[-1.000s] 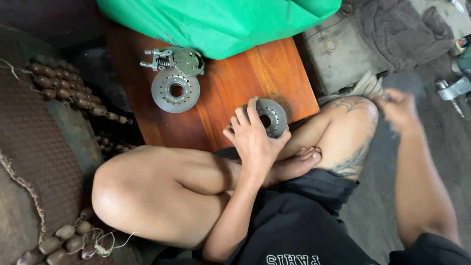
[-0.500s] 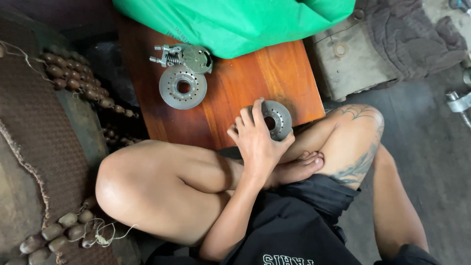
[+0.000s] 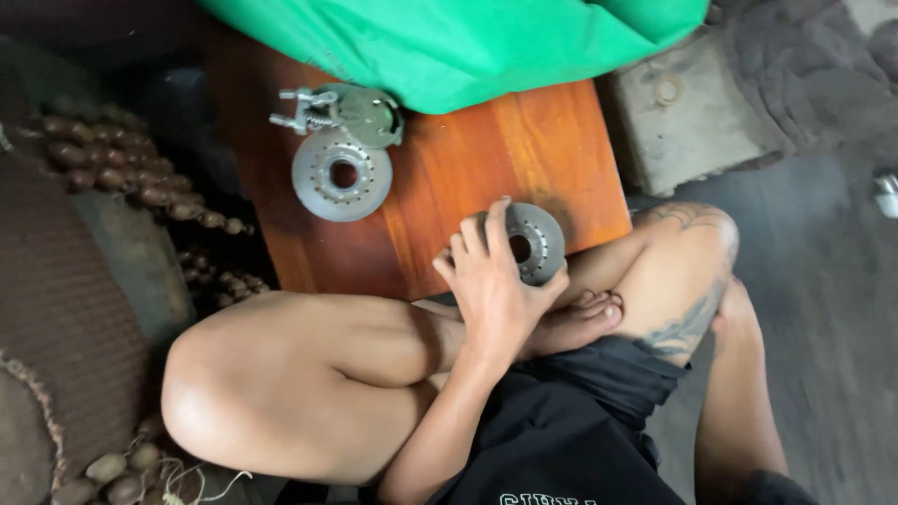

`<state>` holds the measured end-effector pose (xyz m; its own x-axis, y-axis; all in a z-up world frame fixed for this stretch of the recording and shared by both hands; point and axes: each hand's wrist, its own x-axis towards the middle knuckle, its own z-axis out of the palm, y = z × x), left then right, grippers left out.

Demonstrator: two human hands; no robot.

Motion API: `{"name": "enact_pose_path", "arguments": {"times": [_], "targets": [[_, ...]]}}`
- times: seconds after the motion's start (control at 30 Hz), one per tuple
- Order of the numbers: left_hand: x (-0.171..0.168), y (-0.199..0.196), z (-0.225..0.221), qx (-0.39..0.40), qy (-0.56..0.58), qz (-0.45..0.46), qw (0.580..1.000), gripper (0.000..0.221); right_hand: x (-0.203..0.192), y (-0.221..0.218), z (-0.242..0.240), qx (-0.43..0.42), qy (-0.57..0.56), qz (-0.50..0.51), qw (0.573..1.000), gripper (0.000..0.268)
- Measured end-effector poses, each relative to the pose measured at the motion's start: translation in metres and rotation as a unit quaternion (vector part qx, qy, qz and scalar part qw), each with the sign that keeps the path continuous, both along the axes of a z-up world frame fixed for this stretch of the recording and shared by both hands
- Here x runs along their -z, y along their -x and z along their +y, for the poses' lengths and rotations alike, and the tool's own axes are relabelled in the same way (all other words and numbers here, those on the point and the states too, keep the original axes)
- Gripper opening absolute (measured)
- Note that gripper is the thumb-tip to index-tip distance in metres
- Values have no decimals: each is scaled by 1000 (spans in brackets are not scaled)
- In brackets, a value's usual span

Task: The person smooths and deburrs the edges of a motorcycle brake rotor using a hand file while sitting on the floor.

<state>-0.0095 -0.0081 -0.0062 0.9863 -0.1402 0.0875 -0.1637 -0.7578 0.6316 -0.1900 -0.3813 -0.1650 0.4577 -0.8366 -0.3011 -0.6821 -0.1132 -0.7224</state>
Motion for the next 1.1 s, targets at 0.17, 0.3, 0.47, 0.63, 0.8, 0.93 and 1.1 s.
{"name": "enact_pose_path", "arguments": {"times": [0.17, 0.3, 0.47, 0.63, 0.8, 0.93, 1.1], "targets": [[4, 0, -2, 1, 3, 4, 1000, 105, -9, -10, 9, 16, 12, -27, 999, 25], [-10, -3, 6, 33, 33, 12, 999, 97, -18, -1, 7, 51, 24, -59, 997, 26], [-7, -4, 6, 43, 25, 15, 999, 99, -167, -80, 117, -183, 81, -85, 976, 32], [-5, -5, 11, 57, 16, 27, 998, 105, -245, -131, 212, -430, 71, -41, 899, 35], [-7, -6, 19, 68, 30, 12, 997, 106, -238, -154, 232, -478, 164, 35, 862, 30], [-6, -7, 20, 71, 26, 15, 997, 108, -237, -153, 243, -477, 201, 18, 856, 23], [9, -4, 9, 22, 27, 19, 999, 108, -223, -145, 253, -446, 276, 72, 848, 9]]}}
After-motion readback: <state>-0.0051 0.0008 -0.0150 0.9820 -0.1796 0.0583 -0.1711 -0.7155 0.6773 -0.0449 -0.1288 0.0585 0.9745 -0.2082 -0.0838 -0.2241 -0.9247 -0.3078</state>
